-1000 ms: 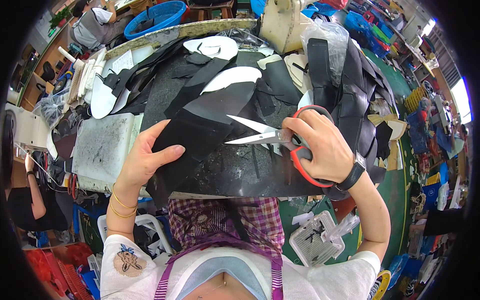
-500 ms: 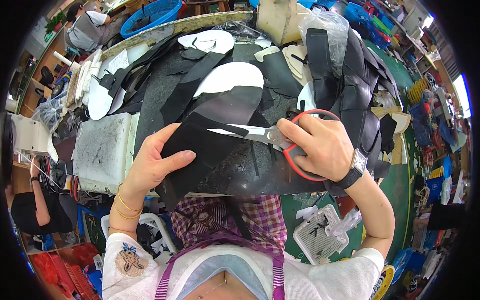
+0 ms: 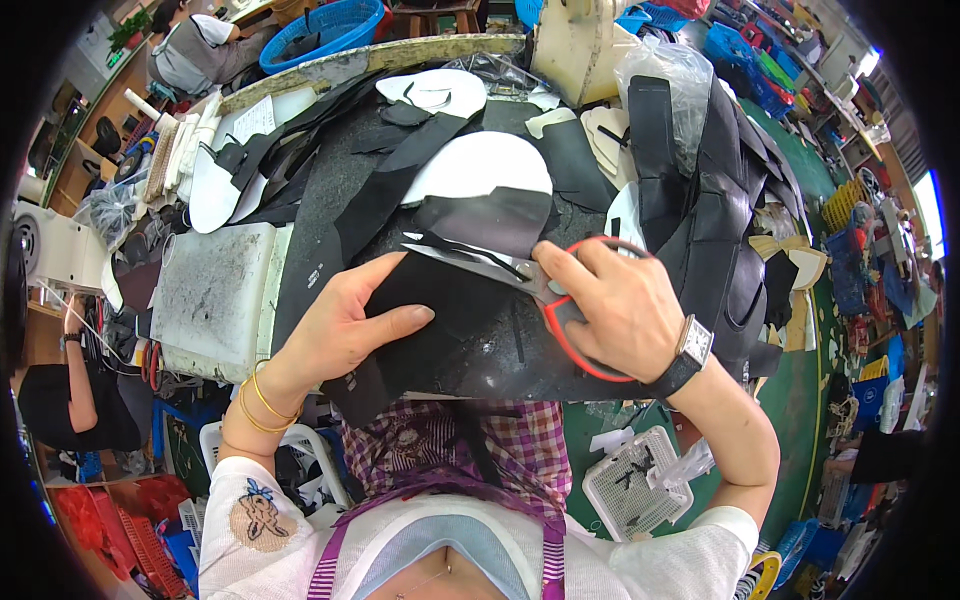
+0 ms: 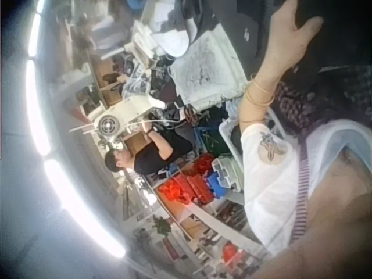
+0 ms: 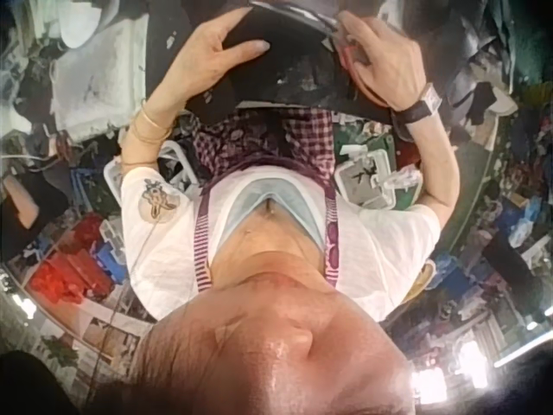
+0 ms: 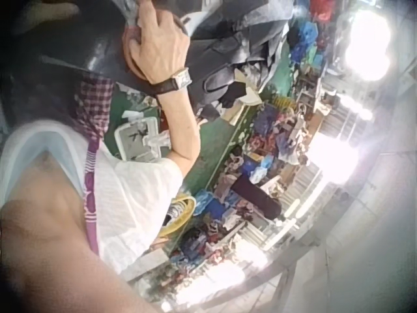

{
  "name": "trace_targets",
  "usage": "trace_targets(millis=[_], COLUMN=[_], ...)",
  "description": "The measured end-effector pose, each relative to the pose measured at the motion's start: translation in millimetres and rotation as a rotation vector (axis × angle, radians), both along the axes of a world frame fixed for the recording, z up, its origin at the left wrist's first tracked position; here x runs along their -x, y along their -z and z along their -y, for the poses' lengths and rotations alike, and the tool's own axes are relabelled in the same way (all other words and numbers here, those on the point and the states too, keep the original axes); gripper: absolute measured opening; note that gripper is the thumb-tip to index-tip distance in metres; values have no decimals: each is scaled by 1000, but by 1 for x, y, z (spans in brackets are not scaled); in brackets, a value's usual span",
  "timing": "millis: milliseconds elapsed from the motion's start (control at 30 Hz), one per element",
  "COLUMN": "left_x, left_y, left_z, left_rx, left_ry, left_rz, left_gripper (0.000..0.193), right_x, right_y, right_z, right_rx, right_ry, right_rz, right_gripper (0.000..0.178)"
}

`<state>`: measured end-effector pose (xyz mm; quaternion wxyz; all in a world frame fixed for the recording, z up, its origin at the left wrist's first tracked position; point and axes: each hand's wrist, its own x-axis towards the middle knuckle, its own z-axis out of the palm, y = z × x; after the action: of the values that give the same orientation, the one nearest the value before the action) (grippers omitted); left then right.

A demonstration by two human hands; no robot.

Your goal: The person trims excess material from black shoe upper components using a pair of scissors.

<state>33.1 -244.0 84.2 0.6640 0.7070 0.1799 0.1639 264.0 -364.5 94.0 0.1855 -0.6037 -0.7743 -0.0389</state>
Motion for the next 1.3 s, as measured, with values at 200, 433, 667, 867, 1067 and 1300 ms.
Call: trace_targets(millis=[200,433,667,867,1067,1300], left_x=[-9,-23,-24,-49,-63,-67], left_y=[8,6,-2,-4,11,13], left_z=[4,32,44,58,65,66], left_rx=[-65,341,429,487,457,411], left_ry=[-17,160,-61,-99,-119,-144], left_rz=[11,318,275,466,429,380], left_gripper=[38,62,48,44,43,40], right_x=[8,18,14,18,3,-11], right_y=[6,-6,-26,-35,-29,-28], right_z=[7,-10,54,100,98,96], right_rx=[-6,249,-292,-209,-241,-241], right_ry=[19,257,169,418,480,396], right_rz=[-286,-1326,-131,260,324,381], right_gripper=[40,39,48,58,60,60])
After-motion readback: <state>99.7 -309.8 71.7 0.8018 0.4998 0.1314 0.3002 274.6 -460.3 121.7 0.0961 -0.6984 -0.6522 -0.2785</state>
